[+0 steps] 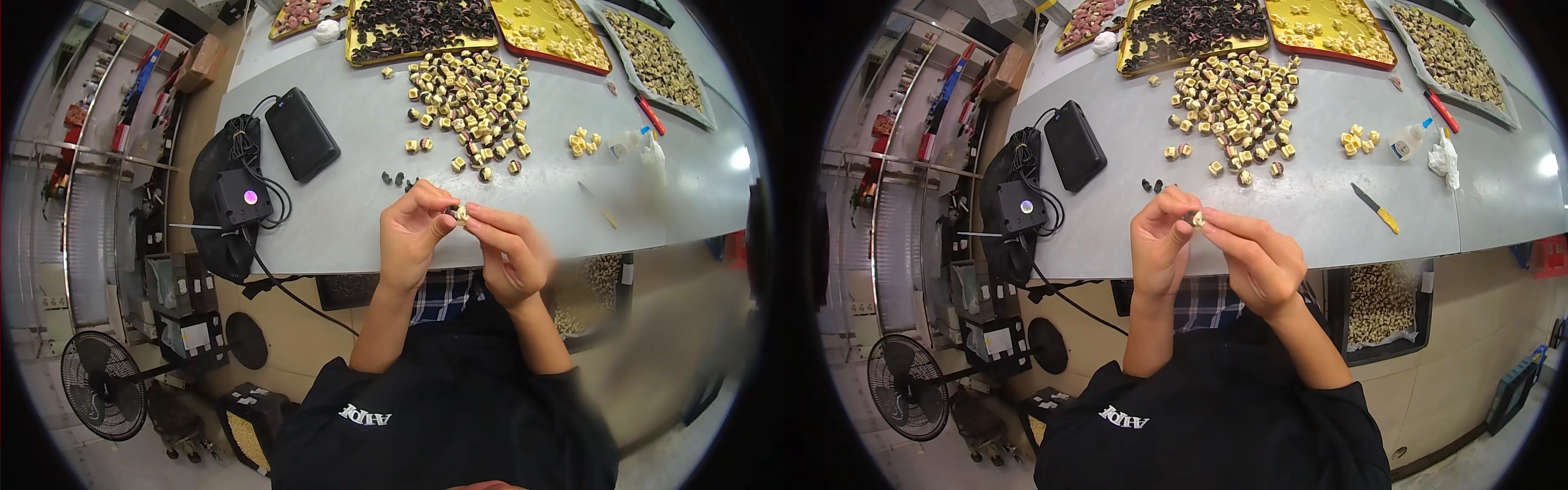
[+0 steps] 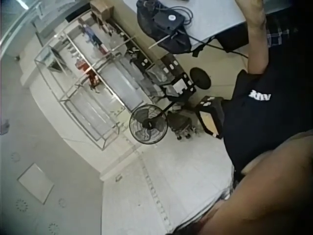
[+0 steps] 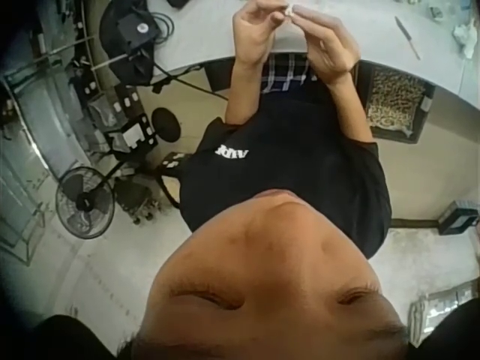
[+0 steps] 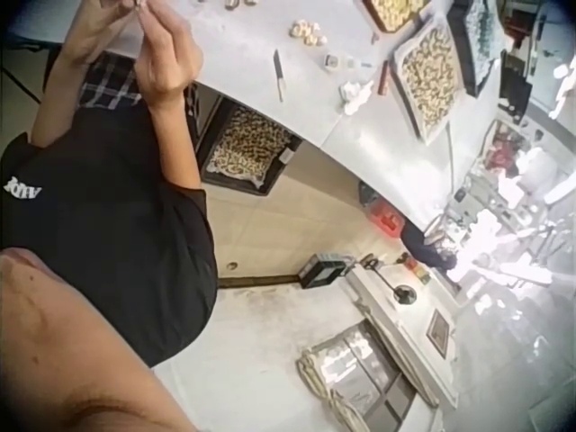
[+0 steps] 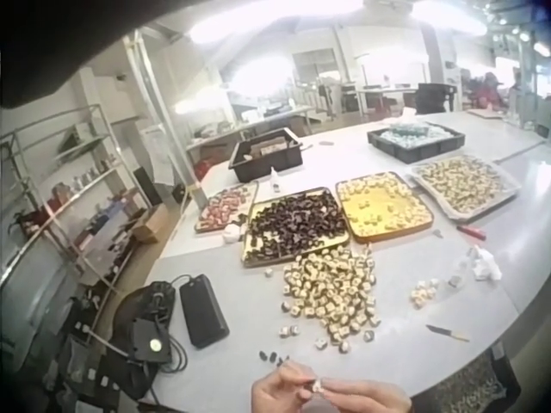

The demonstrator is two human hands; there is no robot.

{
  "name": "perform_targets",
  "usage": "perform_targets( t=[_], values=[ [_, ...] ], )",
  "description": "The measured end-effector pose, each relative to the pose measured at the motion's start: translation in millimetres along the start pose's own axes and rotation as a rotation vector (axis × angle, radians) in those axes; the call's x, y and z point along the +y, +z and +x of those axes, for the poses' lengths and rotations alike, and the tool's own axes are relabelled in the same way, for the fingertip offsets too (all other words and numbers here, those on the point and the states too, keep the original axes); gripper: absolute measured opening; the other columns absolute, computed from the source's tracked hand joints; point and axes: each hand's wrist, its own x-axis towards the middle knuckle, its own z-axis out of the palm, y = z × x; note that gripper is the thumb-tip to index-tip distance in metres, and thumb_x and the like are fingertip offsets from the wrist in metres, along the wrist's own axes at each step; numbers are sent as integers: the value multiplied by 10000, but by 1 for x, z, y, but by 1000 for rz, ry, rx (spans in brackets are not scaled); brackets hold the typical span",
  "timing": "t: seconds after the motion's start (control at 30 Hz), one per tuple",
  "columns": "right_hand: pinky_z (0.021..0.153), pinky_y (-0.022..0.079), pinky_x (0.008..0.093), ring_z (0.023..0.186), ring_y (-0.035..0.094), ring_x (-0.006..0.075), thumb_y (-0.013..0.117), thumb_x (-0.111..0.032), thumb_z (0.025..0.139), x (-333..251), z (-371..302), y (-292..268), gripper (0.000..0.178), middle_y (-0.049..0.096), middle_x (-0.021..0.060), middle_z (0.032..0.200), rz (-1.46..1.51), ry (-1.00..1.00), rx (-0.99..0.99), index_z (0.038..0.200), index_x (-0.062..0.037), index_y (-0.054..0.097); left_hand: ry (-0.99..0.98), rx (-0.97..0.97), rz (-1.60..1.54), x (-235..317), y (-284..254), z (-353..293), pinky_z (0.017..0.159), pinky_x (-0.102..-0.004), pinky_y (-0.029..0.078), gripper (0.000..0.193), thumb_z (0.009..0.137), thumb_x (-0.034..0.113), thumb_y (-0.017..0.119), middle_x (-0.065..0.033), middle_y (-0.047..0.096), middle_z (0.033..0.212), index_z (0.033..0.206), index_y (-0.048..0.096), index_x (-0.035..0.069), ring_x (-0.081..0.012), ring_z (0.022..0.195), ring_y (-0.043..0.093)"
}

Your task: Applying glue to small black bases and attaching gold-colored decorative parts.

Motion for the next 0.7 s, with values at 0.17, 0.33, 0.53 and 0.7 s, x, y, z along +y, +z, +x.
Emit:
perform_targets(
  t=[0.17,0.33,0.53,0.7],
  values=[
    [589,536,270,703,649,220,642,134,615,2,5,2,264,646,142,852,-29,-79,30,852,20,631,1,-8,22,0,0,0,738,-246,412,167,756,101,696,-51,542,820,839,599,-8,-121,783,506],
    [584,533,273,706,644,221,652,121,606,1,5,3,260,639,133,838,-76,-111,30,846,24,628,-10,5,31,0,0,-1,736,-240,409,164,768,109,687,-48,541,823,843,597,-7,-112,777,503],
    [646,523,284,755,631,227,666,129,629,1,1,3,264,627,141,864,-85,-93,-23,863,14,617,-19,7,29,-2,-1,-1,709,-221,405,171,782,113,675,-43,539,837,866,595,-12,-95,769,493],
    [655,523,279,762,629,219,657,140,634,0,3,4,263,628,139,859,-99,-84,-22,862,12,630,-2,-13,73,-2,-2,-2,718,-216,417,179,797,104,656,-46,541,860,910,593,-20,-98,791,509]
  ],
)
